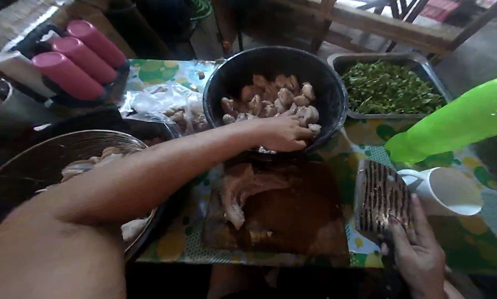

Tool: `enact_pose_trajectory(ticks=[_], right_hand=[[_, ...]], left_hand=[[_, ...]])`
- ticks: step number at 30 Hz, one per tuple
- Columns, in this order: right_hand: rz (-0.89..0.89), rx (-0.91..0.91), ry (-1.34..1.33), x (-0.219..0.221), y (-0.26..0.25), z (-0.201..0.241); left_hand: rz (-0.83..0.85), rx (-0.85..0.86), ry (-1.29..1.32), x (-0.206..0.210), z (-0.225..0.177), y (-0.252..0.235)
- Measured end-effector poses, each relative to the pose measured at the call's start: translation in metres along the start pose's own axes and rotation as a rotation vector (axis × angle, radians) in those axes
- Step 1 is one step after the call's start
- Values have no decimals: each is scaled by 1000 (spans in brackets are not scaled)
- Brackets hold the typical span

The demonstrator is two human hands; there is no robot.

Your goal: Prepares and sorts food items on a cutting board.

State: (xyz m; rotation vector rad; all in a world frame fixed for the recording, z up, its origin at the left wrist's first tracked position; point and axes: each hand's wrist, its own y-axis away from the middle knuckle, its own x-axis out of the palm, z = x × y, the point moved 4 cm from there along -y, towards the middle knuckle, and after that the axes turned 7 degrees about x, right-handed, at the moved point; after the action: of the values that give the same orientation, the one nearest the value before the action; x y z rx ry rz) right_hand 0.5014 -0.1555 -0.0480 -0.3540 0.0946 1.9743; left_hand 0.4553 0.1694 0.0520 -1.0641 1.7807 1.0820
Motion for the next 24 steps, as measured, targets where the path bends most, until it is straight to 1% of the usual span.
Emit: enact_pose_trajectory(ticks=[3,6,9,11,13,14,15,17,18,20,22,24], right_hand=[[1,18,-1,0,-1,1],[4,-21,13,1,-1,4],[5,2,32,-1,0,2],[13,-8,29,-1,0,2],[20,-29,25,0,-1,4],[21,-22,20,0,-1,4],[14,-11,14,0,-1,3],[1,3,-1,0,-2,1],[-4,0,0,0,-2,0],[-13,15,16,-1,-3,0],[-5,32,42,-2,-3,0],[8,42,47,-2,-3,-1]], left_hand=[[82,-1,23,-4,4,25],[125,-58,-18,-5,18,63],[163,-159,-99,-11,44,97],[143,-282,-154,-22,51,103],[75,-416,-228,-31,48,93],[15,-436,-255,-33,46,82],[-57,-417,-246,-33,43,69],[-188,-296,-154,-23,41,38],[-174,-284,-78,-17,38,24],[-57,-339,-19,-6,32,0],[52,-385,-69,-2,35,-12],[90,-406,-107,0,39,-13]])
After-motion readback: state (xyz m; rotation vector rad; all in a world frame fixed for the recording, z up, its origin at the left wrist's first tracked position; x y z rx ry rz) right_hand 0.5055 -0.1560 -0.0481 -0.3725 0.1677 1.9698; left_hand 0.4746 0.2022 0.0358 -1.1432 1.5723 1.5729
